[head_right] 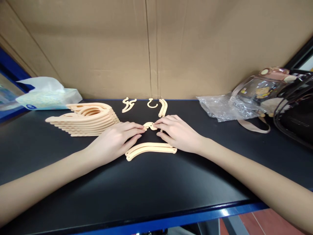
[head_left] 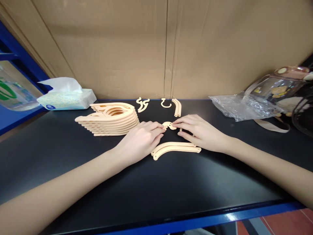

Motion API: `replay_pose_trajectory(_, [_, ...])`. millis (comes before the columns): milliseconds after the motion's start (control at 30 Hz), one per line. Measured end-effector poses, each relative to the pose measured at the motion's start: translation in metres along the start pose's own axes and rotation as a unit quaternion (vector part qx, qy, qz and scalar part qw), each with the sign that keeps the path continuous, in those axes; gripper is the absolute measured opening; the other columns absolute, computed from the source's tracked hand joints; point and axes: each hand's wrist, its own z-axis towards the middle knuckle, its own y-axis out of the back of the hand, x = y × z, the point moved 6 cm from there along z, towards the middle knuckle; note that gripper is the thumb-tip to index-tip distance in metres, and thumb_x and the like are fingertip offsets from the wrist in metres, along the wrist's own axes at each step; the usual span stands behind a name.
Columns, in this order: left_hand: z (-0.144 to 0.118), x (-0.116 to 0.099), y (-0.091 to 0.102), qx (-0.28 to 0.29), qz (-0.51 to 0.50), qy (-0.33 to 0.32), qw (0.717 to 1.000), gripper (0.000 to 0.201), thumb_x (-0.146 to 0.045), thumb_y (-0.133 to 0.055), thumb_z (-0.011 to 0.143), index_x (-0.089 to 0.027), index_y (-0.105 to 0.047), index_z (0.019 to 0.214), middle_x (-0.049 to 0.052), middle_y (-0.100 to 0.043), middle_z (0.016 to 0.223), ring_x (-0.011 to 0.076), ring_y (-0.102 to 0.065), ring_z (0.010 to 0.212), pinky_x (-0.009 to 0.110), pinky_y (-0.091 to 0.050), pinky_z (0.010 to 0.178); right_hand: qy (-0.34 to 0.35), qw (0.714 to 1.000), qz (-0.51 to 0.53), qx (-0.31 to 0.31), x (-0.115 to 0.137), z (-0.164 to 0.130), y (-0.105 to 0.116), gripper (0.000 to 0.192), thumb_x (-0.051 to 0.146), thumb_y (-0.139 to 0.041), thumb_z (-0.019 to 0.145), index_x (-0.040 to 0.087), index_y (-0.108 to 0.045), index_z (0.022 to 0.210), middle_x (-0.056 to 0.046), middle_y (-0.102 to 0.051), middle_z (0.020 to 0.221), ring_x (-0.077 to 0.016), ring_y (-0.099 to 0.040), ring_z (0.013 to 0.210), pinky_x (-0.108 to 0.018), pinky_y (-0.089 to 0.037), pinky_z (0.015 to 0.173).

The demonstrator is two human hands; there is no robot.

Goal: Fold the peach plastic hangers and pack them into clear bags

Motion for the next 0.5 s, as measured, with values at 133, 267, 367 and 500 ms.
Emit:
replay_pose_trajectory(133, [-0.002,-0.002,0.001,-0.002,0.003,-0.019,1.0,0.03,-0.01,-0.044,0.095,-0.009,-0.063,0.118,0.009,-0.069,0.117,0.0234,-0.065,0.102,0.04,-0.054,0.086,-0.005,1.0,0.026,-0.01,-0.003,-0.001,0.002,0.033,0.026,-0.04,0.099,0.016,-0.061,0.124,-0.008,-0.065,0.127,-0.0209,-0.057,0.119,-0.041,-0.04,0.103])
replay_pose_trajectory(267, [-0.001,0.0,0.0,0.001,-0.001,-0.015,1.0,0.029,-0.008,-0.046,0.094,-0.01,-0.063,0.118,0.008,-0.069,0.119,0.0235,-0.064,0.105,0.041,-0.052,0.088,-0.009,0.999,0.032,-0.017,-0.006,-0.001,0.002,0.034,0.023,-0.037,0.1,0.016,-0.059,0.124,-0.008,-0.065,0.127,-0.0211,-0.057,0.119,-0.042,-0.041,0.103])
replay_pose_trajectory(367, [-0.001,0.001,0.0,0.004,-0.01,-0.016,1.0,0.029,-0.01,-0.045,0.095,-0.011,-0.065,0.115,0.007,-0.068,0.122,0.0234,-0.064,0.107,0.041,-0.052,0.089,-0.008,0.999,0.022,-0.031,-0.008,-0.001,0.005,0.033,0.023,-0.039,0.099,0.016,-0.059,0.124,-0.009,-0.064,0.129,-0.0226,-0.056,0.12,-0.043,-0.042,0.102])
replay_pose_trajectory(500, [-0.001,0.003,-0.002,0.01,-0.02,-0.009,1.0,0.028,-0.012,-0.044,0.096,-0.012,-0.066,0.113,0.007,-0.068,0.123,0.0227,-0.063,0.11,0.041,-0.05,0.094,-0.013,0.998,-0.007,-0.065,-0.012,-0.003,0.013,0.03,0.023,-0.045,0.096,0.014,-0.061,0.12,-0.012,-0.062,0.126,-0.0249,-0.057,0.114,-0.044,-0.045,0.097])
